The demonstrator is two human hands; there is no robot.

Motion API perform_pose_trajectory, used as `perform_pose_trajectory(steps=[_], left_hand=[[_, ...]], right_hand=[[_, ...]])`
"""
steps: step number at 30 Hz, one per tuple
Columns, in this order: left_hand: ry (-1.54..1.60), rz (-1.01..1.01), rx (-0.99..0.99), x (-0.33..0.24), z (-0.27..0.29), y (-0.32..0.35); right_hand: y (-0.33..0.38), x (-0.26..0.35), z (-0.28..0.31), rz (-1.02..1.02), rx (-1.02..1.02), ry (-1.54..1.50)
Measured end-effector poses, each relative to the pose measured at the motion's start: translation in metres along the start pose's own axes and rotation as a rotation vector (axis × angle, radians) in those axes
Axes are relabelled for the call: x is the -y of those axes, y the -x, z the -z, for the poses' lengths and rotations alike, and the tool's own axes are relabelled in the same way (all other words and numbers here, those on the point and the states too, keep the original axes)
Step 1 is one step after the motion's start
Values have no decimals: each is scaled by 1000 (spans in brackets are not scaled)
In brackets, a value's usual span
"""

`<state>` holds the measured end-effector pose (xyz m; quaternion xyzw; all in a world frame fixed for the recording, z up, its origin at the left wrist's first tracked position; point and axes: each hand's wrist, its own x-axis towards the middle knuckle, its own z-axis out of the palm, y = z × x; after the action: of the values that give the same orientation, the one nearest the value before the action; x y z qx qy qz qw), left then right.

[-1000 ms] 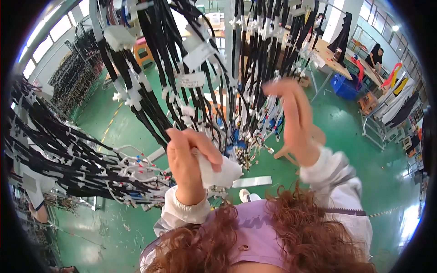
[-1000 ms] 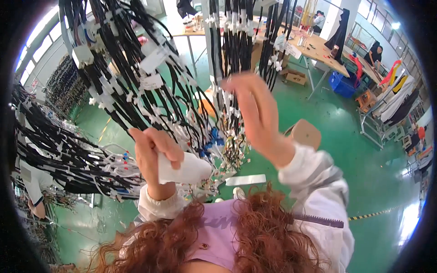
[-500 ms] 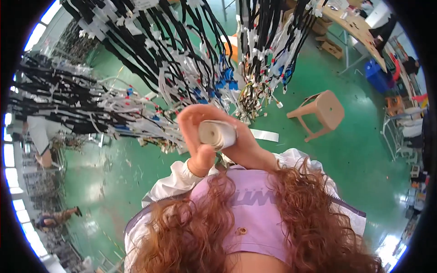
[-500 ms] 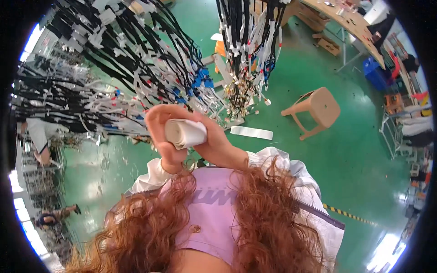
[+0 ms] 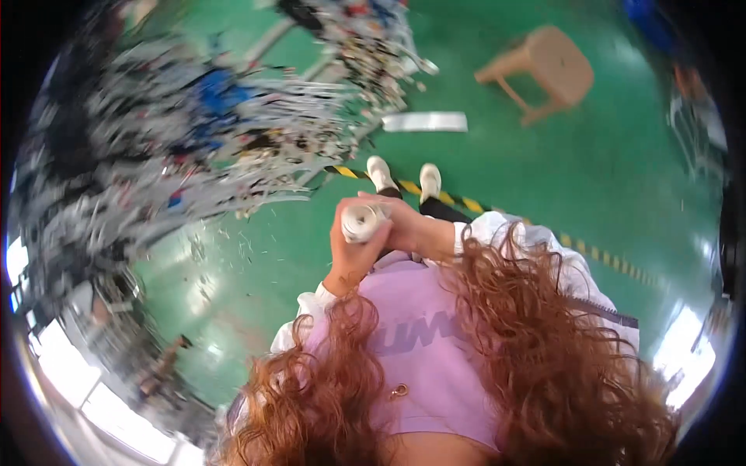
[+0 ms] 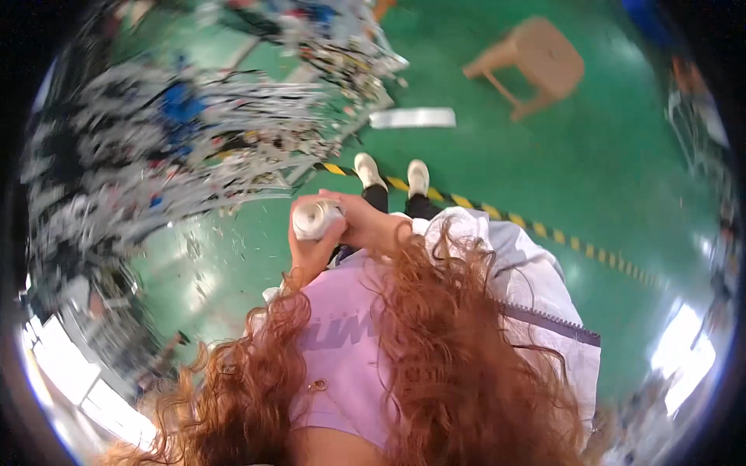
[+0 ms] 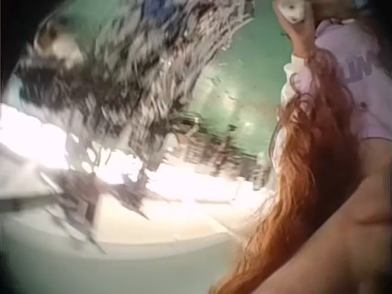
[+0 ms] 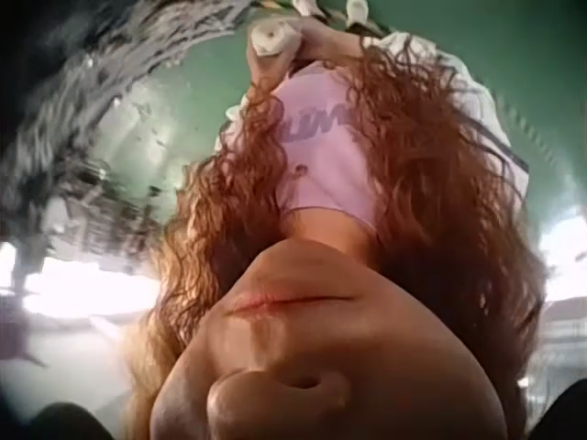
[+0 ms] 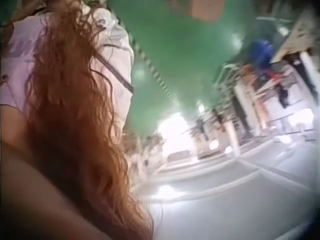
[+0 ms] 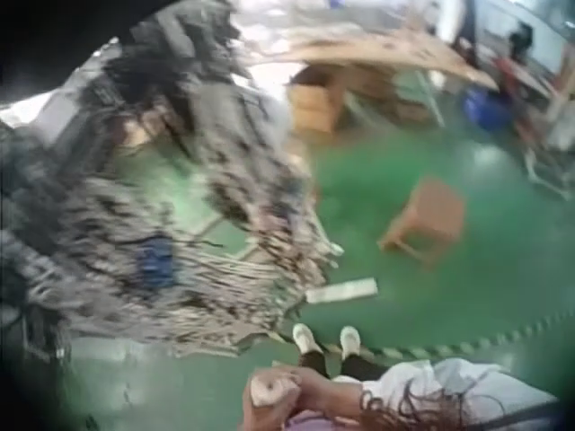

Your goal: Applying adhesive identification tags to specific wires within a large cable harness assembly.

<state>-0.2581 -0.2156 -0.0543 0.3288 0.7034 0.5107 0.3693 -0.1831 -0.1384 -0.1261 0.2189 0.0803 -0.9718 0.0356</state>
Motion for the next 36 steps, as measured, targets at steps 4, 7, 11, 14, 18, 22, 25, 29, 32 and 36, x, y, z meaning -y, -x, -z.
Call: perform_pose_trajectory(steps=[4, 7, 11, 14, 18, 22, 25, 29, 32, 36], left_hand=[[10, 346, 78, 88, -25, -40], [-308, 311, 309, 154, -46, -81], [-638, 330, 462, 272, -65, -68], [-758, 183, 602, 342, -49, -32], [-766, -21, 769, 354, -45, -52], [-800, -32, 788, 360, -47, -78], [-813, 112, 853, 446, 24, -40], [-679, 289, 733, 489, 30, -56], [-536, 396, 670, 510, 14, -79], [-339, 542, 586, 496, -6, -99]], right_hand=[[11, -15, 108, 93, -462, 156], [19, -33, 220, 41, -908, 57], [1, -54, 361, 138, -1158, 324], [-48, -41, 459, 25, -1179, 1235], [-129, 2, 547, 94, -1343, 1559], [-199, 68, 607, -147, -1291, 1735], [-202, 78, 673, 16, -1458, 2329], [-225, 101, 706, -243, -1149, 2540], [-223, 104, 733, -221, -1201, 2665], [-219, 125, 709, -73, -1172, 1911]])
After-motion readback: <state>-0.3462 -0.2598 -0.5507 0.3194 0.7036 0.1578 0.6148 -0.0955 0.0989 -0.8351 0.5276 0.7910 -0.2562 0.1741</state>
